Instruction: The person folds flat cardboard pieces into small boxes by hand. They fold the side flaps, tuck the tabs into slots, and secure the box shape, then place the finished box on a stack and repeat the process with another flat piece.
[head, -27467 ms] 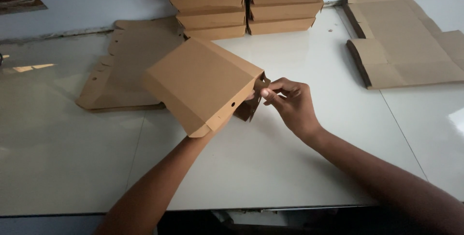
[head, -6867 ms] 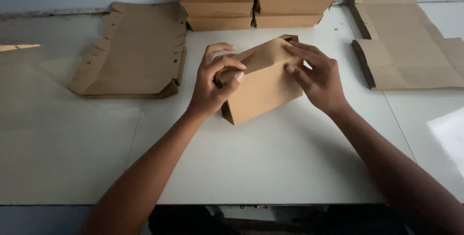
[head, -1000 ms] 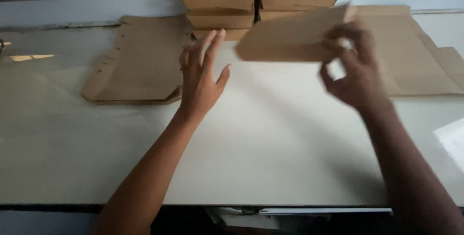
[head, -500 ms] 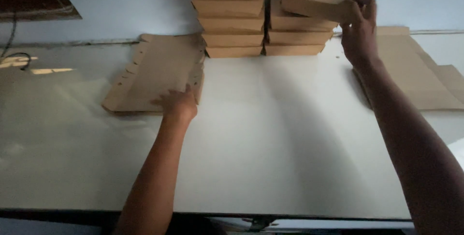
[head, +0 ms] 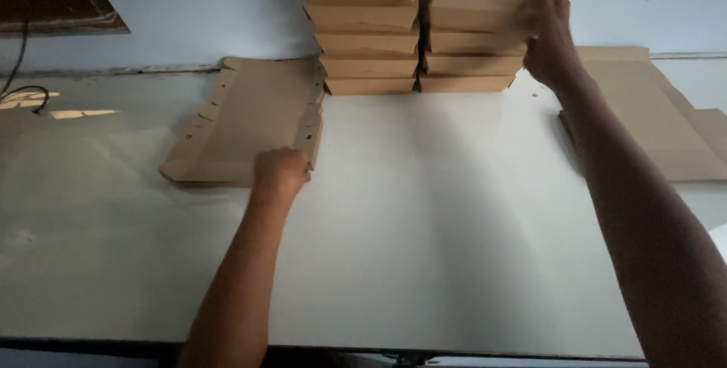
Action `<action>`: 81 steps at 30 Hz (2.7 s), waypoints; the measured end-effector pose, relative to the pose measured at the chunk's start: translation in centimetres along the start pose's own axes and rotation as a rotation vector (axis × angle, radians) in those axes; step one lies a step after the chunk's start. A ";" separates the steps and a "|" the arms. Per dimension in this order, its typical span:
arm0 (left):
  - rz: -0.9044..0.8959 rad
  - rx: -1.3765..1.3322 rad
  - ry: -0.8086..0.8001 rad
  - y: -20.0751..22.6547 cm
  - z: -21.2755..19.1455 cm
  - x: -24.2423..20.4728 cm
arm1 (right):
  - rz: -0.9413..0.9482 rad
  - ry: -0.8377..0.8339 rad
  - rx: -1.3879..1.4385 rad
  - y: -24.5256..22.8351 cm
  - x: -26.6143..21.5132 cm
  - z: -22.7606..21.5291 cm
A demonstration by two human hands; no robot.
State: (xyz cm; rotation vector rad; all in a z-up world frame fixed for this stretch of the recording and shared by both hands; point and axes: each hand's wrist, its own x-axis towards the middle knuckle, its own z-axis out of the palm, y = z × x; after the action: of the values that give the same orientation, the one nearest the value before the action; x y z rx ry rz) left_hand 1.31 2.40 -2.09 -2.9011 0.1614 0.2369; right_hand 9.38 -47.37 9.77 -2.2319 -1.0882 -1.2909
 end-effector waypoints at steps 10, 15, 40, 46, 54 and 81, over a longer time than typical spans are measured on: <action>-0.019 -0.023 0.107 0.8 -6.7 -5.5 | 0.362 -0.113 -0.304 -1.5 -2.5 0.1; -0.052 -0.067 0.379 -0.6 -5.6 -3.9 | 0.288 -0.280 -0.248 -8.7 -2.8 -2.3; -0.010 -0.669 0.570 -1.9 -11.8 -9.7 | 0.309 -0.557 -0.088 -18.2 -10.2 -1.8; 0.003 -0.949 0.785 -4.2 -9.0 -5.7 | 0.311 -0.558 -0.033 -18.3 -10.1 -1.7; 0.130 -0.505 1.632 -4.1 -10.5 -7.8 | 0.155 -0.436 0.060 -16.1 -12.3 -0.6; -0.096 -0.495 0.356 -8.7 -6.8 -9.0 | -0.148 -0.563 0.288 -32.9 3.6 17.2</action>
State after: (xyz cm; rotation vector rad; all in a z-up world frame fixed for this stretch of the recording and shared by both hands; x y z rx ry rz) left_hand -5.37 10.04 7.84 -3.4065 0.0208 -0.3048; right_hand -4.47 -13.83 1.07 -2.3728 -1.5420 -0.4981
